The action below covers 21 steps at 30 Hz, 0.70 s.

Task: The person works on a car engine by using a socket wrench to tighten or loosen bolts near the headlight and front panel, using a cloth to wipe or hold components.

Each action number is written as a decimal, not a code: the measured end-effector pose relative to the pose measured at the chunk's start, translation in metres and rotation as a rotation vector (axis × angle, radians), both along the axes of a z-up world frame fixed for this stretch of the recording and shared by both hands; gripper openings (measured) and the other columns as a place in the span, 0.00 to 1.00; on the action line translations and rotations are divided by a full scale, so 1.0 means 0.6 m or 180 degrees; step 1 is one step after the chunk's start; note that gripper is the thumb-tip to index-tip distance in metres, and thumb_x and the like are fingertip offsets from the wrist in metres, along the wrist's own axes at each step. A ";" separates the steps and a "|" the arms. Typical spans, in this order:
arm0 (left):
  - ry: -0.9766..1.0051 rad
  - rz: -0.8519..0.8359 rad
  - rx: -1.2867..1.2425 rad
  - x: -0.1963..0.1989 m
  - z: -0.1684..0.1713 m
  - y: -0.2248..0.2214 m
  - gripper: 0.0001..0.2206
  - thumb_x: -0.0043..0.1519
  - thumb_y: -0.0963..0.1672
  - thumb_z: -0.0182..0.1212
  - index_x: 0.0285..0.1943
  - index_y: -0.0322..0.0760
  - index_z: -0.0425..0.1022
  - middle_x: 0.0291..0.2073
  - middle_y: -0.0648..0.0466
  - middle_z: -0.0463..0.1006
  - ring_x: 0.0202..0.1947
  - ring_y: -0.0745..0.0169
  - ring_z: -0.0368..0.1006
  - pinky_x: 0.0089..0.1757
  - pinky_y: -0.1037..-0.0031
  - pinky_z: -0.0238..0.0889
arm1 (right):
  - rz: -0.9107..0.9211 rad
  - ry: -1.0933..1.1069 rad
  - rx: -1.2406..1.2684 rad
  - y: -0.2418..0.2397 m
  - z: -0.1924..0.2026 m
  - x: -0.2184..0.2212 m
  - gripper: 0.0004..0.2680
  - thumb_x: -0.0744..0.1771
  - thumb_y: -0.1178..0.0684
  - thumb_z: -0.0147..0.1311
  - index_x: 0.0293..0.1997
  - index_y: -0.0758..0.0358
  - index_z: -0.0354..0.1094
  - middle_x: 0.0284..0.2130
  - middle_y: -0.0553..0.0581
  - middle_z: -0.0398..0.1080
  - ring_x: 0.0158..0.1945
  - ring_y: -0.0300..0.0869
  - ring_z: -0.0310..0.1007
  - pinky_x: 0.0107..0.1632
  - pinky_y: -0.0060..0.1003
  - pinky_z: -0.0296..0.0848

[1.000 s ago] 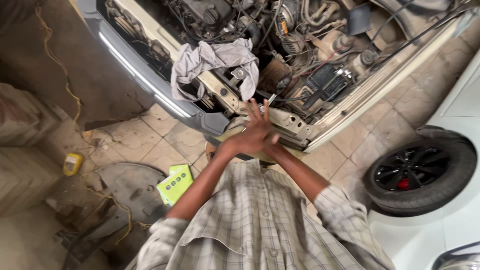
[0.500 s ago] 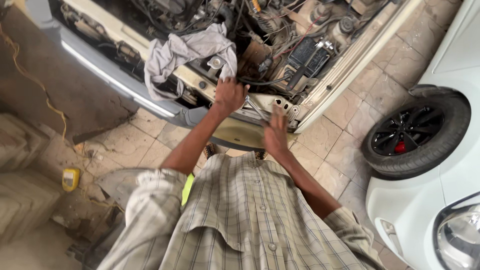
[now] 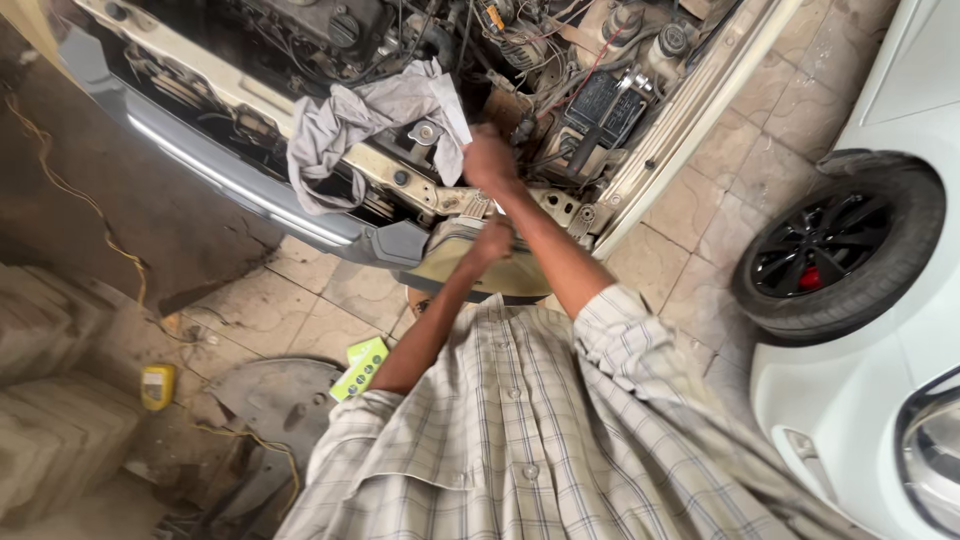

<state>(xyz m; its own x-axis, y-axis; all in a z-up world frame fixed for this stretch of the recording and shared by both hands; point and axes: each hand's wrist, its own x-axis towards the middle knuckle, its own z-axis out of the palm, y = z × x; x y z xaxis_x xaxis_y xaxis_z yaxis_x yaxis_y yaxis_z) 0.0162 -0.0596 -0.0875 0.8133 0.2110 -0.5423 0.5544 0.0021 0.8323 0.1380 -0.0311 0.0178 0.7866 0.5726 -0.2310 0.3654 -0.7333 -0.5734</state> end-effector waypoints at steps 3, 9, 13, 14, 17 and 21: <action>-0.0079 -0.0983 0.0166 -0.032 0.036 -0.003 0.21 0.68 0.51 0.49 0.56 0.26 0.68 0.36 0.37 0.77 0.30 0.46 0.74 0.35 0.55 0.71 | 0.1337 -0.0633 -0.0183 0.039 -0.041 -0.051 0.10 0.66 0.59 0.51 0.53 0.62 0.70 0.43 0.66 0.74 0.46 0.60 0.76 0.46 0.55 0.75; 0.0369 -0.2661 0.0442 -0.154 0.307 0.102 0.24 0.69 0.51 0.53 0.61 0.24 0.69 0.44 0.34 0.74 0.41 0.39 0.70 0.42 0.53 0.67 | 0.2133 -0.1185 0.0133 -0.057 0.046 -0.157 0.10 0.66 0.56 0.50 0.51 0.64 0.73 0.45 0.62 0.71 0.58 0.55 0.67 0.66 0.56 0.61; -0.1185 -0.1042 0.1983 -0.084 0.349 0.133 0.26 0.69 0.52 0.56 0.65 0.23 0.69 0.49 0.32 0.72 0.49 0.35 0.67 0.47 0.51 0.64 | 0.1889 -0.0448 0.0741 -0.142 0.098 -0.201 0.16 0.68 0.54 0.53 0.61 0.73 0.66 0.60 0.72 0.59 0.68 0.63 0.50 0.68 0.60 0.49; -0.1743 -0.0828 0.2460 -0.044 0.336 0.123 0.26 0.70 0.52 0.56 0.66 0.23 0.69 0.50 0.32 0.72 0.51 0.33 0.67 0.48 0.51 0.63 | 0.1563 -0.0124 0.1062 -0.161 0.102 -0.205 0.17 0.72 0.56 0.52 0.68 0.75 0.62 0.66 0.75 0.55 0.70 0.66 0.45 0.67 0.60 0.48; -0.1931 -0.1481 0.3707 0.029 0.286 0.116 0.17 0.61 0.50 0.56 0.48 0.34 0.82 0.57 0.40 0.72 0.59 0.41 0.60 0.51 0.48 0.59 | 0.1638 -0.0139 -0.0113 -0.210 0.117 -0.213 0.12 0.65 0.62 0.51 0.53 0.61 0.75 0.72 0.70 0.51 0.78 0.64 0.42 0.62 0.53 0.61; -0.1472 -0.1642 0.4129 0.060 0.257 0.142 0.25 0.68 0.53 0.51 0.32 0.31 0.84 0.49 0.43 0.75 0.55 0.44 0.64 0.51 0.48 0.58 | 0.1326 -0.0990 -0.0344 -0.243 0.148 -0.205 0.13 0.63 0.63 0.50 0.45 0.54 0.81 0.73 0.68 0.46 0.77 0.65 0.38 0.76 0.62 0.43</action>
<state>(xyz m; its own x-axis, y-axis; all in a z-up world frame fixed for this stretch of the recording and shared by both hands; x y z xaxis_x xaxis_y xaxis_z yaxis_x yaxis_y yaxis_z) 0.0524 0.0258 0.0665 0.9925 -0.0249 0.1199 -0.0483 -0.9793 0.1966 0.0150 -0.1770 0.1065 0.5383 0.8371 -0.0980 0.7791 -0.5386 -0.3209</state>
